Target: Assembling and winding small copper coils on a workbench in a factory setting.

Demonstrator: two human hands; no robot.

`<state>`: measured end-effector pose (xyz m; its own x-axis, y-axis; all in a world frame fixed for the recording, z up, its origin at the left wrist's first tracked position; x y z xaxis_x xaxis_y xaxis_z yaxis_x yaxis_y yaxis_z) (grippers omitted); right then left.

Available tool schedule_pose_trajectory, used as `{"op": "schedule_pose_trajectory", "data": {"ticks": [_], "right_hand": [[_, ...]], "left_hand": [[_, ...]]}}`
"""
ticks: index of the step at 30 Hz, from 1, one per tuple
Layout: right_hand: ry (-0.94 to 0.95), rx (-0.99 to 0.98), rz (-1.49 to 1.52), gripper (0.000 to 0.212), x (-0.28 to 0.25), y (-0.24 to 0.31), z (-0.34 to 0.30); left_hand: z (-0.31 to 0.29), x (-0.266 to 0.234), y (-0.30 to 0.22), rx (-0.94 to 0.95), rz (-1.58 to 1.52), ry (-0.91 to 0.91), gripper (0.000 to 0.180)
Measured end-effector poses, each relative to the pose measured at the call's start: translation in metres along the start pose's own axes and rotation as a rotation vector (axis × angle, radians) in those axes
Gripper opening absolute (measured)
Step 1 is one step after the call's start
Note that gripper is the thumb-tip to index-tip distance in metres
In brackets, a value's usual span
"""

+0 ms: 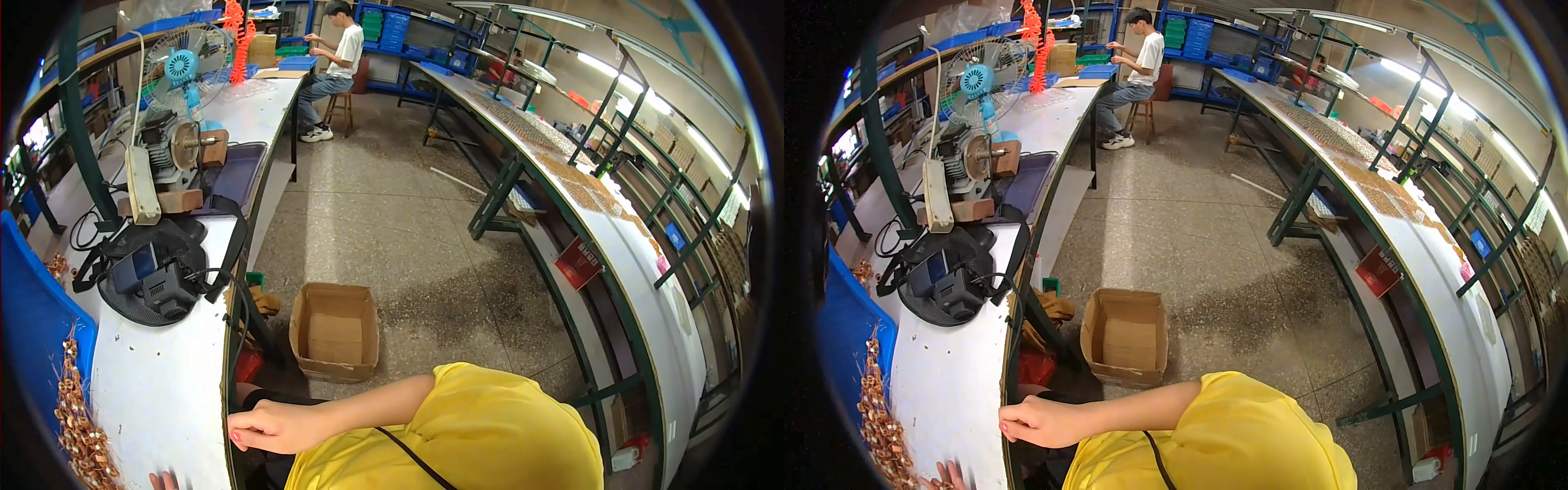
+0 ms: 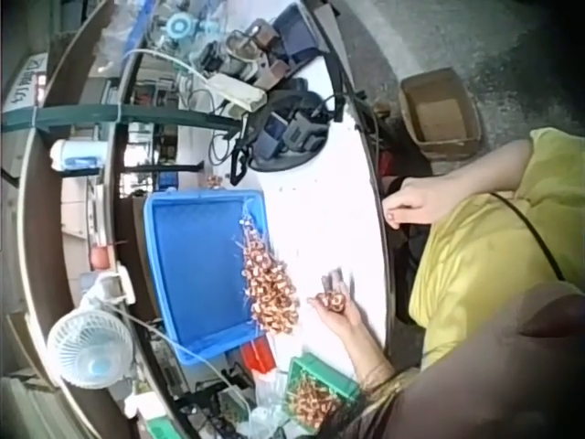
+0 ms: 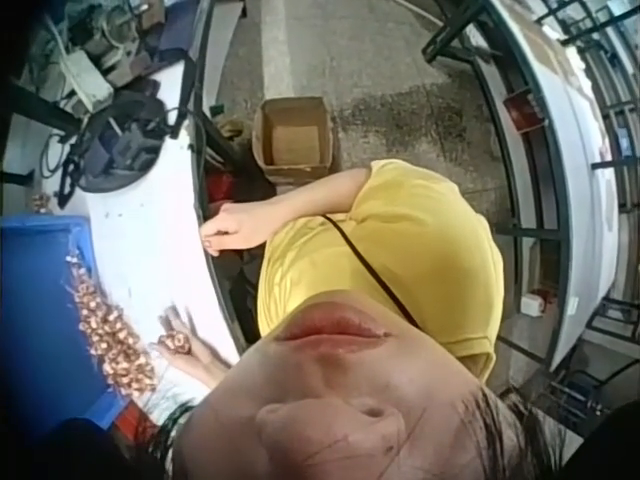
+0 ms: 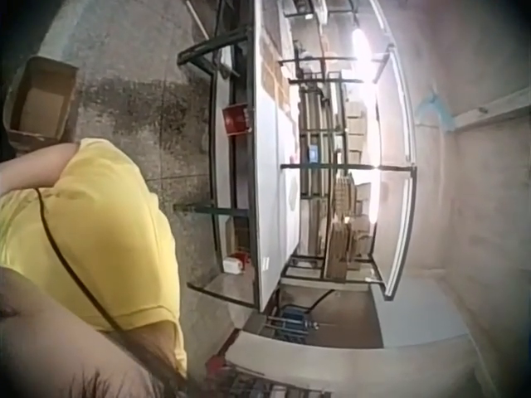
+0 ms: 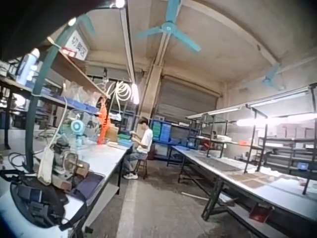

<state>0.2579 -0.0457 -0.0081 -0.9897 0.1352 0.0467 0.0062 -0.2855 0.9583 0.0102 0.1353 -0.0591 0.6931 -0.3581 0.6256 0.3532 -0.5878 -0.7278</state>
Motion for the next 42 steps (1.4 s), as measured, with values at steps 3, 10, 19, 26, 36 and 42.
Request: {"op": "schedule_pose_trajectory", "data": {"ticks": [3, 10, 19, 26, 36, 42], "right_hand": [[0.0, -0.005, 0.004, 0.019, 0.0, 0.001, 0.0], [-0.003, 0.021, -0.004, 0.019, -0.001, 0.005, -0.002], [-0.018, 0.041, -0.016, 0.018, -0.01, -0.01, 0.006], [0.027, 0.059, -0.064, 0.01, 0.001, -0.008, 0.0], [0.067, 0.28, -0.112, 0.015, 0.008, -0.005, 0.005], [0.047, 0.264, -0.126, 0.015, 0.01, -0.004, 0.003]], "left_hand": [[-0.008, -0.012, 0.001, -0.032, -0.073, 0.052, 0.012], [-0.007, -0.042, 0.001, 0.607, 1.046, -0.222, 0.012], [0.002, 0.034, 0.006, 0.197, 0.127, -0.257, 0.022], [-0.018, 0.0, 0.006, 0.111, -0.149, -0.191, 0.023], [-0.028, 0.024, 0.008, 0.204, 0.115, -0.408, 0.032], [-0.028, 0.029, 0.007, 0.179, 0.105, -0.387, 0.031]]}}
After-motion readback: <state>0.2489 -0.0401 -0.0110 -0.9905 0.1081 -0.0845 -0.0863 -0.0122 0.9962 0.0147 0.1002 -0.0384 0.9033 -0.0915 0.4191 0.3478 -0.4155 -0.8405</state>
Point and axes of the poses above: each hand's wrist, its own z-axis towards the middle knuckle, its own x-axis out of the palm, y = z × x, the point moved 4 cm from there along z, towards the middle knuckle, and after that the axes turned 9 degrees about z, right-handed, at the moved point
